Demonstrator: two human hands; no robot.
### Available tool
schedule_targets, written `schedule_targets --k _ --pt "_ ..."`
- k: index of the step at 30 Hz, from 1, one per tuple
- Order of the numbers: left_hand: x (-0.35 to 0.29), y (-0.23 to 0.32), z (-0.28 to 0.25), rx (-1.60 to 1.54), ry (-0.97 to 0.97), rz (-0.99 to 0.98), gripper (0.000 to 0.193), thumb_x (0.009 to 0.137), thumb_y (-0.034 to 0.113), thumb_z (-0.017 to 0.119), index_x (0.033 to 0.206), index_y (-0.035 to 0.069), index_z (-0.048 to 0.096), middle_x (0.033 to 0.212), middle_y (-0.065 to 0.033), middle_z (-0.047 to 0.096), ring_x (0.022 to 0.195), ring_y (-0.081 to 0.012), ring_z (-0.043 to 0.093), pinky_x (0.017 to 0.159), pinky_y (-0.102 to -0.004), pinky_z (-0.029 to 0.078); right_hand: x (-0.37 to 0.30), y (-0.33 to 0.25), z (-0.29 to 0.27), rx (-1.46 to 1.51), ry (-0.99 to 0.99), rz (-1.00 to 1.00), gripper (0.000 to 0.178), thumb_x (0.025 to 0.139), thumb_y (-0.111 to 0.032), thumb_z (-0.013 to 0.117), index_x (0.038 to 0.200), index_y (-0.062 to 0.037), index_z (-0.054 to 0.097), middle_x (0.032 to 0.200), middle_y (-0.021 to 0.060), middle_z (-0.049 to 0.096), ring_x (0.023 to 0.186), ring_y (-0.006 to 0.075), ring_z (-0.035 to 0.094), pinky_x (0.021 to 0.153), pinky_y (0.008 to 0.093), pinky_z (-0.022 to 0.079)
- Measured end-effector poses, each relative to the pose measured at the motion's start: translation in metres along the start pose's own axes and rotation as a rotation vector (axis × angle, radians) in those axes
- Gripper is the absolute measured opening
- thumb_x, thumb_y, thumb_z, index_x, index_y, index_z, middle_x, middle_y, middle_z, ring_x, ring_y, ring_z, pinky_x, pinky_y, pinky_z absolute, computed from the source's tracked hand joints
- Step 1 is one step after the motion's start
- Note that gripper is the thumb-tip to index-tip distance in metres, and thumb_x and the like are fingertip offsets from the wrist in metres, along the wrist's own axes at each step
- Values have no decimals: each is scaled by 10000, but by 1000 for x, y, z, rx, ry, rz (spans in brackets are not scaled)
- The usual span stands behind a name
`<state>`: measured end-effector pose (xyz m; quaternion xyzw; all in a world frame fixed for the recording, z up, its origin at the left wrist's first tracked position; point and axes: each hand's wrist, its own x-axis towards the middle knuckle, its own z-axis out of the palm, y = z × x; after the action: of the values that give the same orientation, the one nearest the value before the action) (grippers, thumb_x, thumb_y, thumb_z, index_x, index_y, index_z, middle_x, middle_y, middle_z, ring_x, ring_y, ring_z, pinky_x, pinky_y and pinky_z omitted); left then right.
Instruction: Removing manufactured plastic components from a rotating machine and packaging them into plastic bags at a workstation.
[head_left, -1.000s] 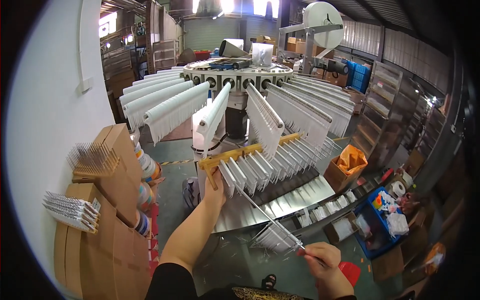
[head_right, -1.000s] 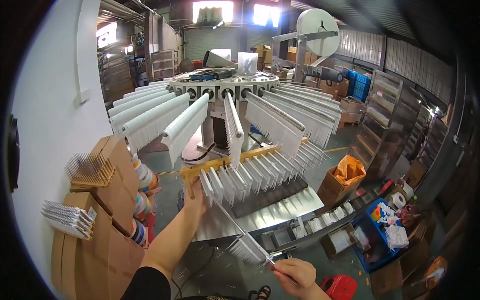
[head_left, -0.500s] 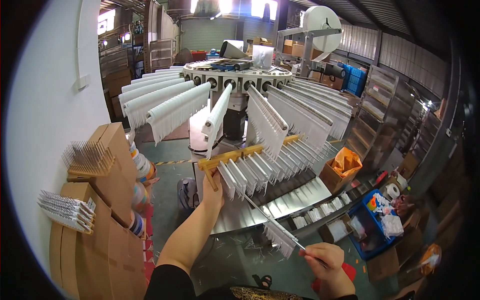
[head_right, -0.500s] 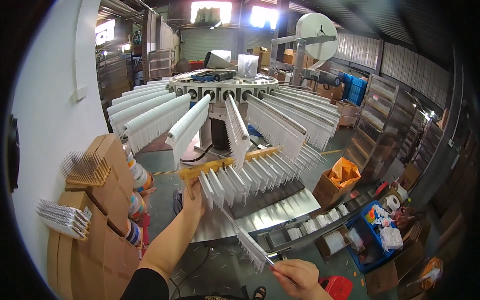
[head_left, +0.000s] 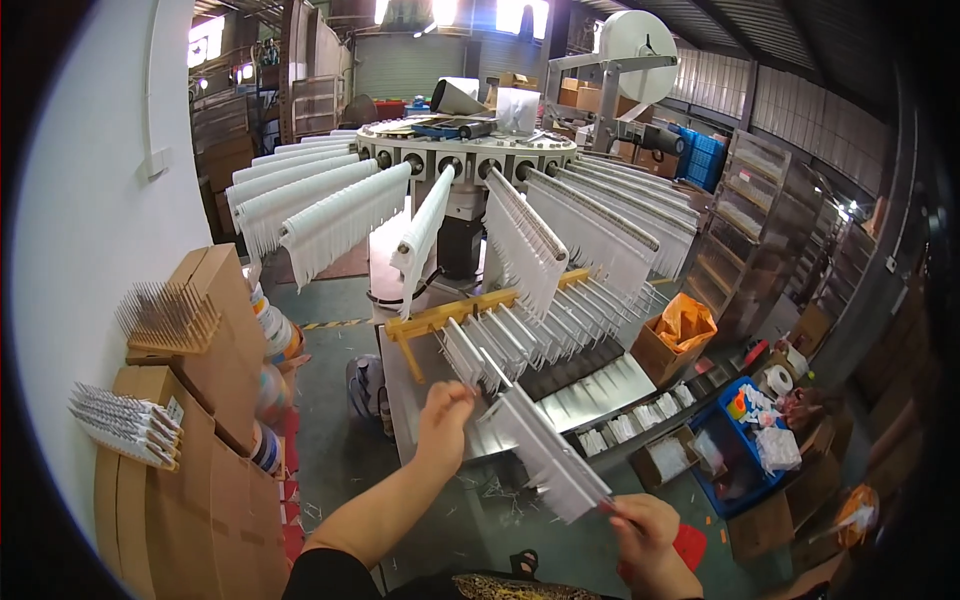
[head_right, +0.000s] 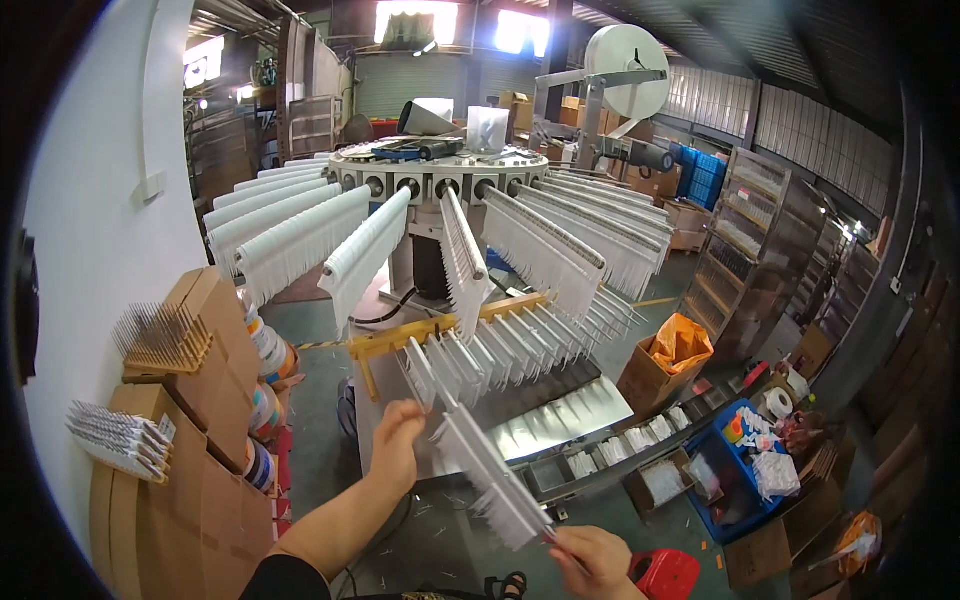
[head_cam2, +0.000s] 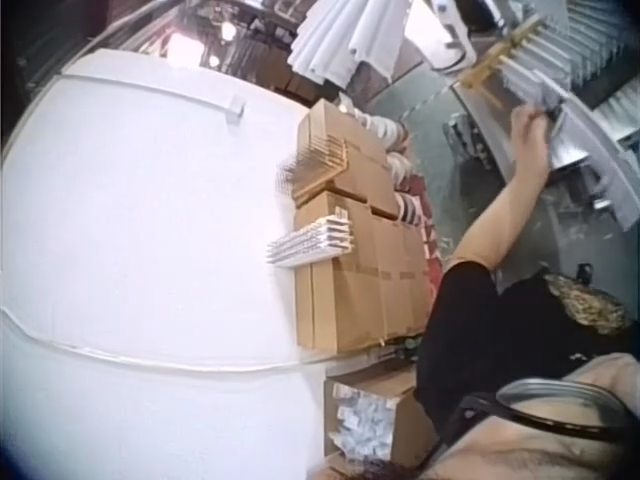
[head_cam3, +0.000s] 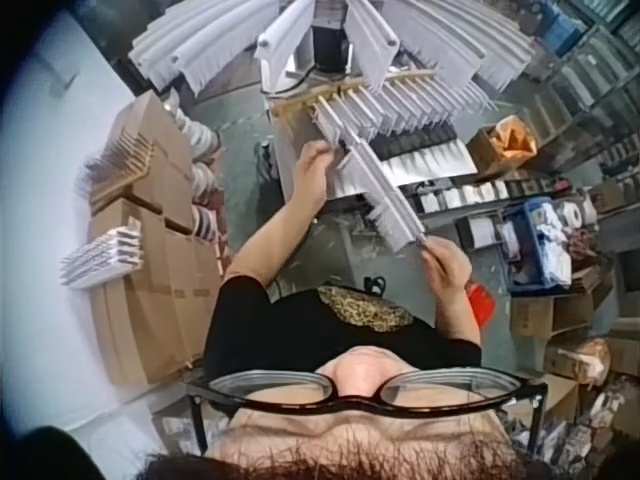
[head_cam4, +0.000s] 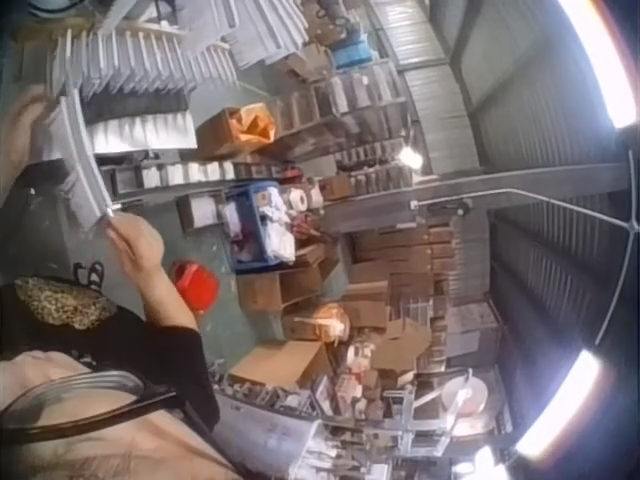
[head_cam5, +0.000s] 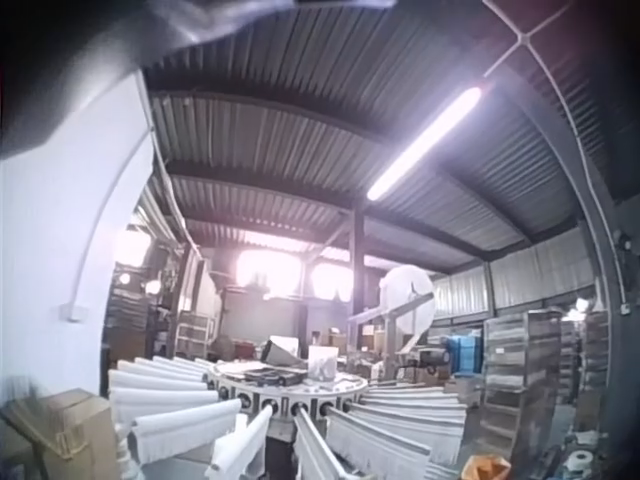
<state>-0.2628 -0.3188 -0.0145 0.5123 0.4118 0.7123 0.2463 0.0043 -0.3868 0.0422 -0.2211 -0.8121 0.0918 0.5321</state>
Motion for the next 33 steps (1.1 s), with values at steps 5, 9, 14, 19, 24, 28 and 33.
schedule_targets --k 5,9,14,19,24,28,33 --pt "39 -20 11 -426 395 -331 296 812 42 403 1096 21 483 968 -24 488 917 -131 447 840 -264 335 -11 2 -11 18 37 62 133 709 -41 622 824 6 573 700 135 611 598 222 603 545 263 474" --pt "46 -28 12 -513 362 -440 299 866 112 378 1136 9 454 1031 -32 488 975 -127 431 876 -272 310 -3 -1 -14 65 -19 133 128 714 -38 619 825 8 575 691 128 614 601 213 607 546 262 475" --pt "46 -10 14 -443 324 -394 324 822 75 342 1118 19 460 1013 -21 489 910 -112 447 829 -253 331 0 -3 -16 60 -35 65 124 713 -30 616 824 7 579 688 131 613 603 206 610 543 258 476" --pt "47 -5 14 -496 338 -405 359 767 3 310 1086 23 473 965 -10 508 864 -102 482 782 -224 359 -6 -6 -24 37 55 62 116 713 -27 612 819 6 579 691 130 614 605 204 611 541 258 478" --pt "47 2 18 -532 304 -431 303 802 23 345 1077 18 471 958 -23 514 878 -104 484 787 -228 363 -4 -3 -19 71 -9 135 140 702 -12 626 831 3 575 698 120 616 608 206 609 549 271 481" --pt "28 -3 26 -435 236 -364 259 907 183 356 1055 3 471 1007 -61 503 937 -140 455 846 -278 351 11 6 -1 -56 -118 9 170 674 -8 654 821 -30 572 703 89 614 621 210 599 539 267 471" --pt "18 -6 24 -378 221 -381 165 862 65 444 1010 0 480 890 -26 541 810 -88 491 748 -229 398 -8 19 2 -32 -46 -22 216 650 -44 692 829 -51 571 729 99 596 624 237 589 523 291 467"
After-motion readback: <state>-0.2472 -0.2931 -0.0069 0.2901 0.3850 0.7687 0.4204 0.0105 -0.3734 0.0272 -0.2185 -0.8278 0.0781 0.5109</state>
